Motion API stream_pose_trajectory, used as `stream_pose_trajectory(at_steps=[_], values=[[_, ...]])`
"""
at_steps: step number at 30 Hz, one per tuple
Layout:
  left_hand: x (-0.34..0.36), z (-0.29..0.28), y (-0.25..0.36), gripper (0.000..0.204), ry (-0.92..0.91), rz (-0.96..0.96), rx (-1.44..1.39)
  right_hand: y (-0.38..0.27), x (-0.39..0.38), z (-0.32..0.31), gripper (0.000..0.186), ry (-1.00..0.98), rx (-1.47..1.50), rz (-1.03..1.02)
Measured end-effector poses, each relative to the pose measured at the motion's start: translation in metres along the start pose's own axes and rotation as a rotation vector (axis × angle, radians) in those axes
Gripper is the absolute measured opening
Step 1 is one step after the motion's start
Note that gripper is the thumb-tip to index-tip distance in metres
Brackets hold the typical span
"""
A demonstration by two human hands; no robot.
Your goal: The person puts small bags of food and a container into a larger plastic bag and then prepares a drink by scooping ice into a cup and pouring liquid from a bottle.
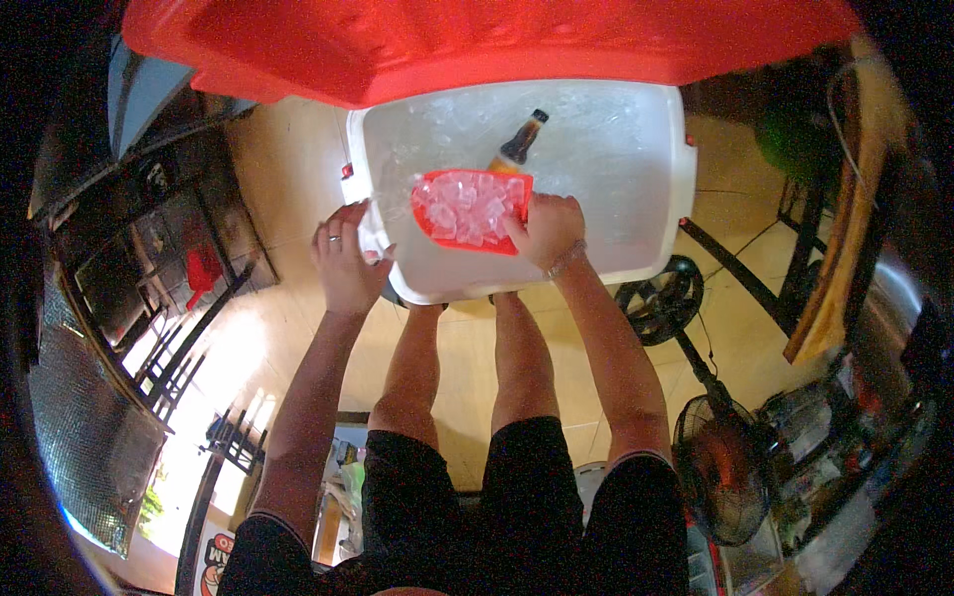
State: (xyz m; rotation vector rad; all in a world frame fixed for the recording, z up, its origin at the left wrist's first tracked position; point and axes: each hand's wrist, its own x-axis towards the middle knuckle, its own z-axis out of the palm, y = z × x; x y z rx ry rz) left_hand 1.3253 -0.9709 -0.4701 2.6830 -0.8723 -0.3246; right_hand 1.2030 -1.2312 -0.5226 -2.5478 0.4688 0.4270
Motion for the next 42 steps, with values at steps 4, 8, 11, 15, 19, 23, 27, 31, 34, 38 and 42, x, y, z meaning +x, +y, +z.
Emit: stream_pose_trajectory(at_steps=[4, 8, 11, 15, 19, 23, 27, 31, 34, 38, 42], values=[[0.022, 0.016, 0.051, 0.077, 0.085, 0.168, -0.305, -0.041, -0.035, -0.097, 0.027, 0.027, -0.266, -0.003], [0.028, 0.028, 0.079, 0.084, 0.143, 0.130, -0.540, -0.045, -0.045, -0.148, 0.024, 0.020, -0.339, 0.049], [0.028, 0.031, 0.099, 0.085, 0.172, 0.051, -0.614, -0.034, -0.053, -0.159, 0.023, 0.103, -0.375, 0.010], [0.026, 0.030, 0.106, 0.086, 0.182, 0.021, -0.615, -0.034, -0.053, -0.173, 0.024, -0.018, -0.361, 0.094], [0.024, 0.036, 0.111, 0.084, 0.201, -0.052, -0.758, -0.026, -0.060, -0.166, 0.022, 0.129, -0.334, 0.059], [0.026, 0.035, 0.106, 0.085, 0.212, -0.017, -0.721, -0.020, -0.066, -0.155, 0.022, 0.188, -0.314, 0.031], [0.024, 0.040, 0.090, 0.089, 0.255, -0.211, -0.860, 0.008, -0.072, -0.134, 0.026, 0.197, -0.272, 0.199], [0.016, 0.039, 0.065, 0.089, 0.319, -0.280, -0.776, 0.036, -0.062, -0.030, 0.028, 0.148, -0.268, 0.320], [0.002, 0.030, 0.051, 0.089, 0.365, -0.294, -0.865, 0.019, -0.034, 0.055, 0.035, -0.149, -0.050, 0.380], [-0.021, 0.025, 0.042, 0.090, 0.366, -0.372, -0.861, -0.014, 0.020, 0.158, 0.036, -0.325, 0.125, 0.417], [-0.044, 0.023, 0.026, 0.090, 0.368, -0.418, -0.885, -0.033, 0.028, 0.157, 0.037, -0.250, 0.299, 0.402]])
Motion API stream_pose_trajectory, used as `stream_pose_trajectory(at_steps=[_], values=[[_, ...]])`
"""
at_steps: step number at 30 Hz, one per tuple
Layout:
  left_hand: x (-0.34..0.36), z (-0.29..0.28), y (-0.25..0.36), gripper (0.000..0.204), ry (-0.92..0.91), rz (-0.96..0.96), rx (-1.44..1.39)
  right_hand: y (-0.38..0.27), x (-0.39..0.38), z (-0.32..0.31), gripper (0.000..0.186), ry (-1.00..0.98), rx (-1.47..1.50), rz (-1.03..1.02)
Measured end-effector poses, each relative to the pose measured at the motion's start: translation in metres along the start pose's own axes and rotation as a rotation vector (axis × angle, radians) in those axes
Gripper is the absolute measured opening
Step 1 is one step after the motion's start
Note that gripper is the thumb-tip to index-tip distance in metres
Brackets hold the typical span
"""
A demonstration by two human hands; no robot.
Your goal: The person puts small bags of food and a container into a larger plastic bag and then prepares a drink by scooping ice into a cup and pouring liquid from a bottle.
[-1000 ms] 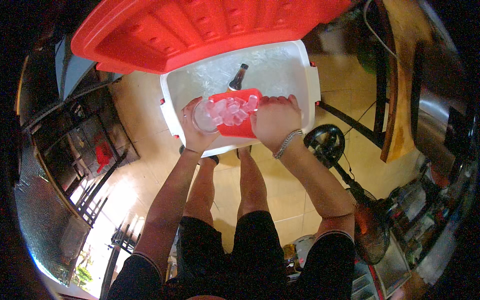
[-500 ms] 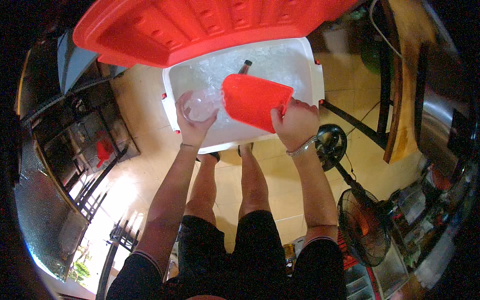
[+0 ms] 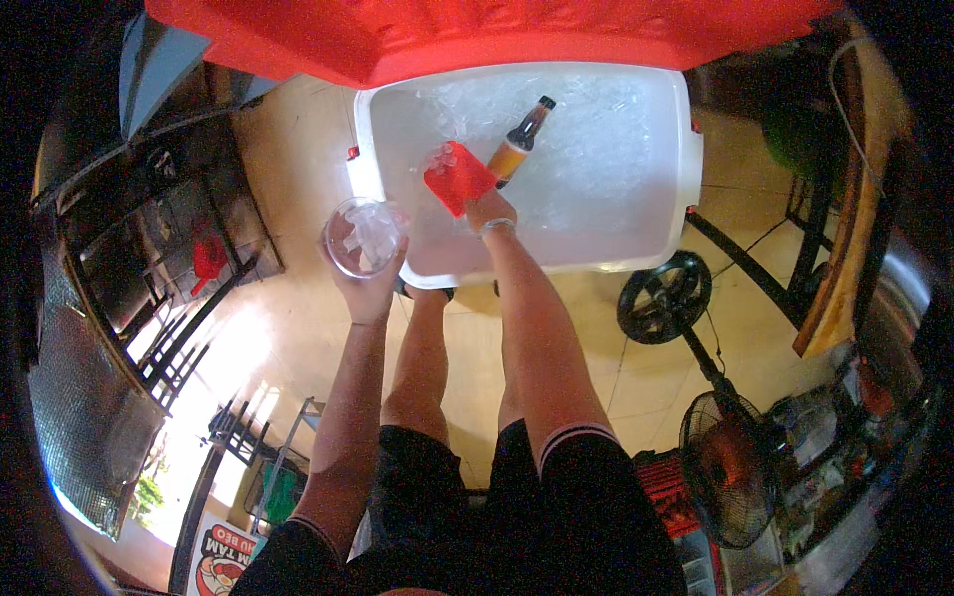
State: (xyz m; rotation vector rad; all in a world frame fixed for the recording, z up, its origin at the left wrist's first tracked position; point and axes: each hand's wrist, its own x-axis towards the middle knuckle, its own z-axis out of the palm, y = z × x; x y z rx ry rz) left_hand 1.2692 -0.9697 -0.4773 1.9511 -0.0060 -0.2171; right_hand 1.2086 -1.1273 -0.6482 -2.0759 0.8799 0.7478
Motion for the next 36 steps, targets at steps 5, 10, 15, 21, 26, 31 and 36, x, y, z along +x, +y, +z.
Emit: stream_pose_trajectory(at_steps=[5, 10, 15, 21, 26, 31, 36], values=[[0.001, 0.006, -0.001, 0.090, -0.063, 0.039, 0.040, 0.047, -0.011, -0.018, 0.034, 0.069, 0.152, -0.153], [0.019, 0.017, -0.006, 0.088, -0.029, 0.109, 0.083, 0.032, -0.077, -0.136, 0.032, 0.150, 0.177, -0.347], [0.033, 0.036, -0.006, 0.087, -0.070, 0.202, 0.175, -0.029, -0.155, -0.247, 0.029, 0.133, -0.128, -0.366], [0.029, 0.078, 0.015, 0.090, -0.136, 0.237, 0.057, -0.078, -0.198, -0.269, 0.028, 0.139, -0.431, -0.291], [0.030, 0.078, 0.019, 0.092, -0.123, 0.151, -0.072, -0.074, -0.223, -0.276, 0.029, 0.232, -0.295, -0.180], [0.034, 0.063, 0.037, 0.089, -0.108, 0.112, -0.099, -0.010, -0.192, -0.232, 0.045, 0.111, -0.053, -0.060], [0.013, 0.012, 0.090, 0.089, -0.122, 0.082, -0.201, -0.067, -0.169, -0.238, 0.062, 0.517, -0.281, -0.489]])
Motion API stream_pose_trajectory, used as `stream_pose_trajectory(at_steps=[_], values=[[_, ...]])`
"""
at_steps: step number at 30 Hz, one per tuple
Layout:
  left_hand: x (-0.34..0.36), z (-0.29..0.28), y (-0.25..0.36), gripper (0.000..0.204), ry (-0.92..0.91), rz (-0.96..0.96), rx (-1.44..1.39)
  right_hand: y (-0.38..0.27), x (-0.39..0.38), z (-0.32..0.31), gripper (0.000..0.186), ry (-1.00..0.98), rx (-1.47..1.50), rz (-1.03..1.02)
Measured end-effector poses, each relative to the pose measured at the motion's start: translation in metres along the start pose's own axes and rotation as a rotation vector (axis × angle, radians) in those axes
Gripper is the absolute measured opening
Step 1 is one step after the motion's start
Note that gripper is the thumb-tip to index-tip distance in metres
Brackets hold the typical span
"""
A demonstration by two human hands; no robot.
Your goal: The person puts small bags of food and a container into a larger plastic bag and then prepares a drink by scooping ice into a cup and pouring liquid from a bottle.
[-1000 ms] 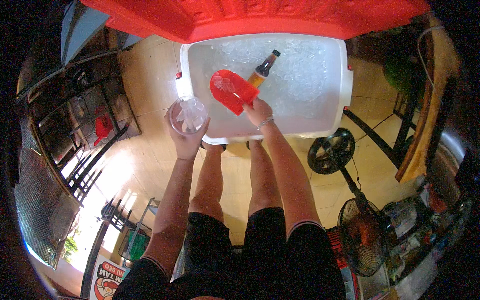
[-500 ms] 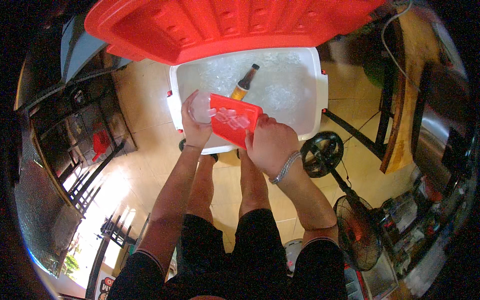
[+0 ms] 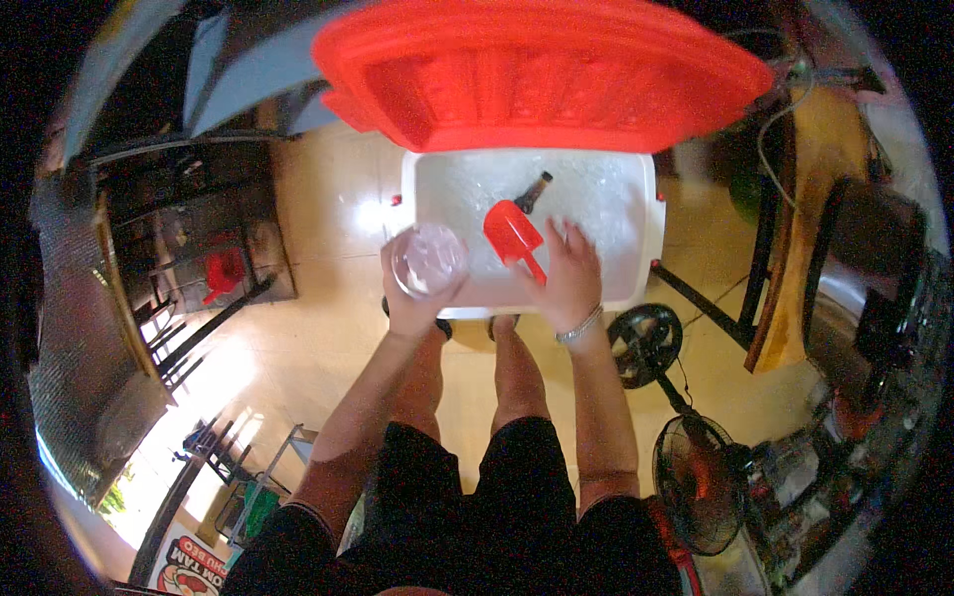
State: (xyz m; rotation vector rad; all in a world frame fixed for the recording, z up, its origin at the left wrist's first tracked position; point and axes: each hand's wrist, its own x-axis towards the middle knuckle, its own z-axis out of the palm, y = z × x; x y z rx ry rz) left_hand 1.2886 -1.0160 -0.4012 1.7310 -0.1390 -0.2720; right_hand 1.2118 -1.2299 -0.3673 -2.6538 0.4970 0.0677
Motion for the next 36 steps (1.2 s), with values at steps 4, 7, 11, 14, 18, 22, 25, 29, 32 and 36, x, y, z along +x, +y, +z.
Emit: stream_pose_trajectory(at_steps=[4, 7, 11, 14, 18, 22, 25, 29, 32, 36], values=[[-0.031, -0.053, 0.094, 0.090, -0.097, 0.016, -0.002, -0.080, 0.135, -0.113, 0.063, 0.467, 0.102, -0.215], [-0.051, -0.081, 0.155, 0.093, -0.127, 0.074, 0.020, -0.082, 0.196, -0.131, 0.067, 0.505, -0.099, -0.251], [-0.067, -0.125, 0.244, 0.092, -0.017, 0.044, 0.022, -0.099, 0.157, -0.118, 0.076, 0.330, -0.107, -0.144], [-0.055, -0.155, 0.284, 0.087, 0.120, 0.060, -0.012, -0.119, 0.076, -0.116, 0.076, 0.269, -0.015, -0.129], [0.014, -0.182, 0.337, 0.083, 0.277, 0.267, -0.118, -0.108, -0.049, -0.112, 0.081, -0.027, -0.014, -0.084], [0.115, -0.226, 0.367, 0.084, 0.455, 0.336, -0.106, -0.009, -0.133, -0.021, 0.056, -0.405, 0.146, -0.080], [0.187, -0.277, 0.379, 0.085, 0.557, 0.356, -0.083, -0.009, -0.123, -0.043, 0.063, -0.675, 0.099, 0.072], [0.285, -0.329, 0.375, 0.088, 0.495, 0.379, 0.062, -0.039, -0.072, -0.091, 0.066, -0.678, 0.024, 0.258], [0.345, -0.359, 0.343, 0.090, 0.416, 0.384, 0.041, -0.083, -0.037, -0.101, 0.066, -0.419, 0.127, 0.443], [0.377, -0.367, 0.324, 0.094, 0.228, 0.346, -0.020, -0.121, -0.028, -0.074, 0.063, -0.271, 0.464, 0.519]])
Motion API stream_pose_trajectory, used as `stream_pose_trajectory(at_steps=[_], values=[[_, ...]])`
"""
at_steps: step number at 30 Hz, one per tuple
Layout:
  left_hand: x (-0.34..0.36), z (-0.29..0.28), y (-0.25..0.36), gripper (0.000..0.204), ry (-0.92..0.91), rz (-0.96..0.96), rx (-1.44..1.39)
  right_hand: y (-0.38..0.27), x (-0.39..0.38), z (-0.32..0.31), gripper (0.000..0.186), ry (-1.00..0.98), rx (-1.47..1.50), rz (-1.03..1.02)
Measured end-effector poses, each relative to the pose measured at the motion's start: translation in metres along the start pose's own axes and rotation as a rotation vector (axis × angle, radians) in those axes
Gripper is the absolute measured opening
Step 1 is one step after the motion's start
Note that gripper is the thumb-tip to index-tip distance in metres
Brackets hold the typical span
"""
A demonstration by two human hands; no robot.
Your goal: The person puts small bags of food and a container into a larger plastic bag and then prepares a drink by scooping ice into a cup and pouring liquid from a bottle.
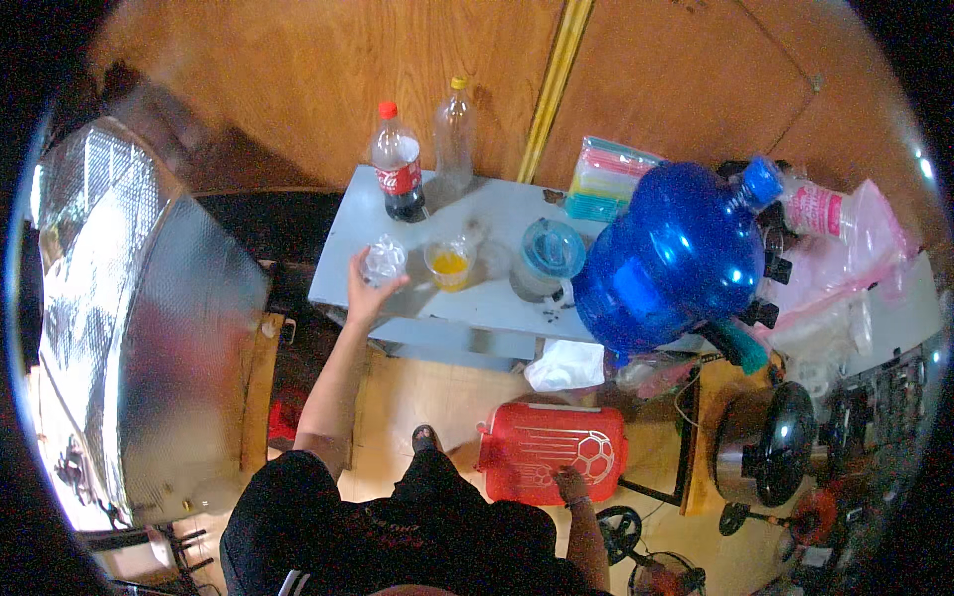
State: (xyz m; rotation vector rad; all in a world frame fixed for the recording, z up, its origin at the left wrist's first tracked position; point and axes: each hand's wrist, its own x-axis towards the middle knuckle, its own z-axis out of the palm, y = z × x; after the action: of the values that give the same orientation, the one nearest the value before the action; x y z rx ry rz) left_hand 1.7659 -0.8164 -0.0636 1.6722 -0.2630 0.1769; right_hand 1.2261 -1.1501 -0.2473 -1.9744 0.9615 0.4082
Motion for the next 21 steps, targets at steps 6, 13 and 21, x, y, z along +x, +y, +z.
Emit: stream_pose_trajectory(at_steps=[6, 13, 21], values=[[0.069, -0.045, -0.044, 0.078, 0.059, -0.264, -0.595, -0.091, -0.071, 0.029, 0.061, -0.178, -0.256, 0.138], [0.209, 0.015, -0.016, 0.107, -0.330, 0.145, -0.117, -0.063, -0.075, 0.028, 0.063, -0.035, -0.330, 0.184], [0.201, -0.026, 0.023, 0.086, 0.029, 0.318, -0.086, -0.230, -0.078, 0.002, 0.052, 0.175, -0.195, -0.259]])
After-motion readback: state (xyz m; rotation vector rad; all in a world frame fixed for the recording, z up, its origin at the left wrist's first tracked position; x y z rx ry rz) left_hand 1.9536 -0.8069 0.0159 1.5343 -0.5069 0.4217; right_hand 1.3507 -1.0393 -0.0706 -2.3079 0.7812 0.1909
